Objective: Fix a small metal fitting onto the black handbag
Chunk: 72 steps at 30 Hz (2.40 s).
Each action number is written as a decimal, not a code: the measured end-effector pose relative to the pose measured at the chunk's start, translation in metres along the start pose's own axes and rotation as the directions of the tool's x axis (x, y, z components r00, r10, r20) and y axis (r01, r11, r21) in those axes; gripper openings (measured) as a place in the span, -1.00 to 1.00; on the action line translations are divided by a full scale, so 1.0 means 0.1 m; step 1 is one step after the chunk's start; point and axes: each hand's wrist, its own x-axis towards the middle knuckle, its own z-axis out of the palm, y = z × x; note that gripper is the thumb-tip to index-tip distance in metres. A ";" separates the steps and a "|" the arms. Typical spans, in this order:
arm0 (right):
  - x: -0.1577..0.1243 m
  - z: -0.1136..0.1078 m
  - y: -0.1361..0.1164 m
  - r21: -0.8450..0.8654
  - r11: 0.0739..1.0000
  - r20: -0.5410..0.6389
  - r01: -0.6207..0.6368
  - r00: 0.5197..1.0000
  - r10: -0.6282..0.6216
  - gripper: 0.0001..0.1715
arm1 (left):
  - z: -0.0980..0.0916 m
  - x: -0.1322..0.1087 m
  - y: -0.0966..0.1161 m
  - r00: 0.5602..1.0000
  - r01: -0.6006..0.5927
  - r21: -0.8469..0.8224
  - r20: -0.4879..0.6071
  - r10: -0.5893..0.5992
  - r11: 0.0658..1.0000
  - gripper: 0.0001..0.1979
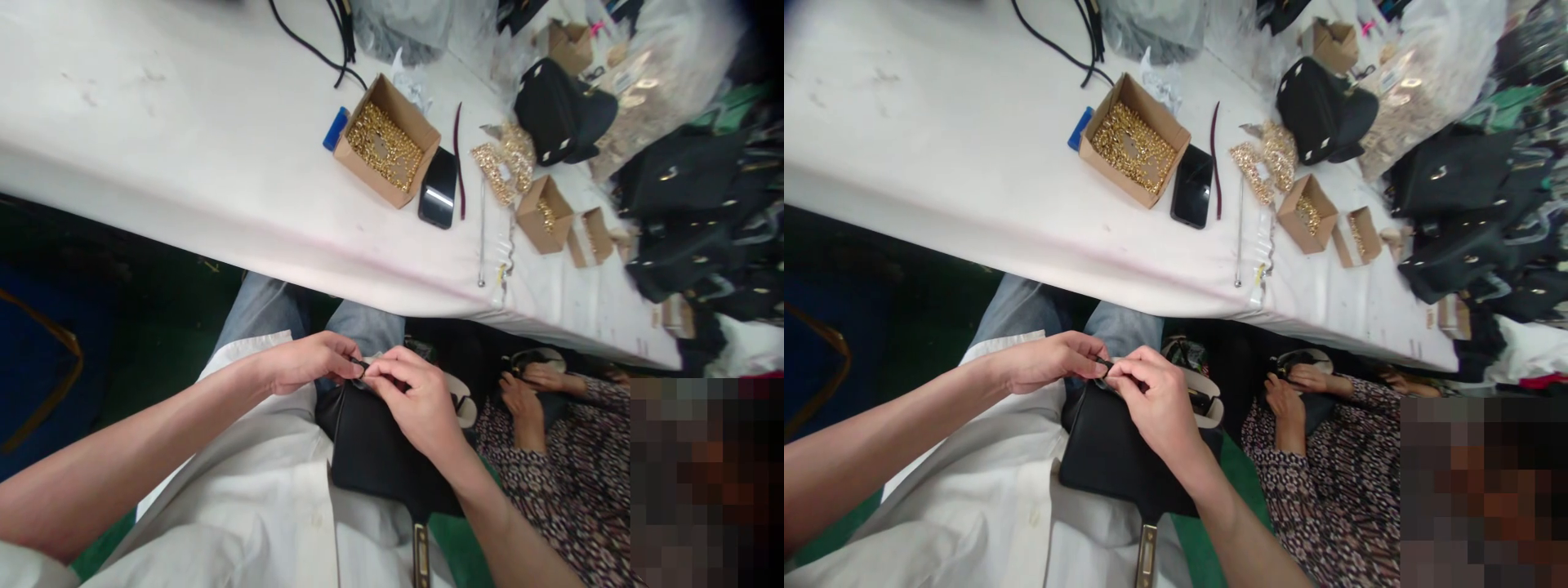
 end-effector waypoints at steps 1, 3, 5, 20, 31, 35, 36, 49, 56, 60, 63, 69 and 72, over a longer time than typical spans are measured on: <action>0.00 0.00 -0.01 0.002 1.000 0.002 -0.009 1.000 0.009 -0.76 | 0.00 0.00 0.00 1.000 0.000 -0.005 -0.004 0.000 1.000 -0.75; 0.00 0.00 -0.02 0.002 1.000 0.002 -0.026 1.000 0.026 -0.79 | 0.01 0.00 -0.01 1.000 0.002 -0.031 -0.012 -0.003 1.000 -0.74; 0.02 0.00 -0.03 -0.009 0.999 0.011 -0.044 0.999 0.044 -0.81 | 0.01 0.00 -0.02 1.000 0.003 -0.052 -0.023 -0.004 0.999 -0.72; 0.01 0.01 -0.09 0.012 0.994 -0.004 -0.109 0.994 0.109 -0.80 | 0.02 0.01 -0.07 0.999 -0.033 -0.036 -0.018 0.033 0.999 -0.74; 0.00 0.06 -0.06 0.077 0.969 -0.076 -0.234 0.968 0.240 -0.85 | 0.04 0.04 -0.05 0.998 -0.051 0.059 -0.026 0.053 0.997 -0.72; 0.01 0.04 -0.08 0.090 0.964 -0.077 -0.251 0.963 0.258 -0.77 | 0.07 0.02 0.00 0.998 -0.055 0.107 -0.027 0.058 0.993 -0.73; 0.01 0.03 -0.09 0.078 0.967 -0.070 -0.244 0.966 0.250 -0.78 | 0.08 0.02 0.01 0.997 -0.061 0.134 -0.027 0.065 0.989 -0.74; -0.12 -0.02 -0.13 0.035 0.996 -0.151 -0.084 0.985 0.088 -0.72 | 0.16 -0.01 0.02 0.998 -0.063 0.021 -0.001 0.063 0.998 -0.72; -0.17 0.00 -0.16 -0.056 0.998 -0.175 0.027 0.984 -0.037 -0.73 | 0.16 0.02 -0.04 0.998 -0.060 0.032 -0.004 0.060 0.998 -0.72; -0.18 0.01 -0.12 -0.056 0.998 -0.156 0.022 0.987 -0.031 -0.73 | 0.16 0.04 -0.06 0.998 -0.062 0.013 -0.012 0.062 0.998 -0.72; -0.19 0.02 -0.10 -0.036 0.999 -0.159 0.021 0.987 -0.027 -0.73 | 0.15 0.04 -0.07 0.998 -0.058 -0.009 -0.011 0.058 0.998 -0.72; -0.18 0.02 -0.11 -0.023 1.000 -0.160 0.012 0.987 -0.015 -0.72 | 0.14 0.04 -0.08 0.998 -0.058 -0.024 -0.005 0.058 0.998 -0.72; -0.18 0.02 -0.13 -0.022 1.000 -0.164 0.008 0.986 -0.011 -0.72 | 0.14 0.04 -0.09 0.998 -0.059 -0.019 -0.009 0.059 0.998 -0.72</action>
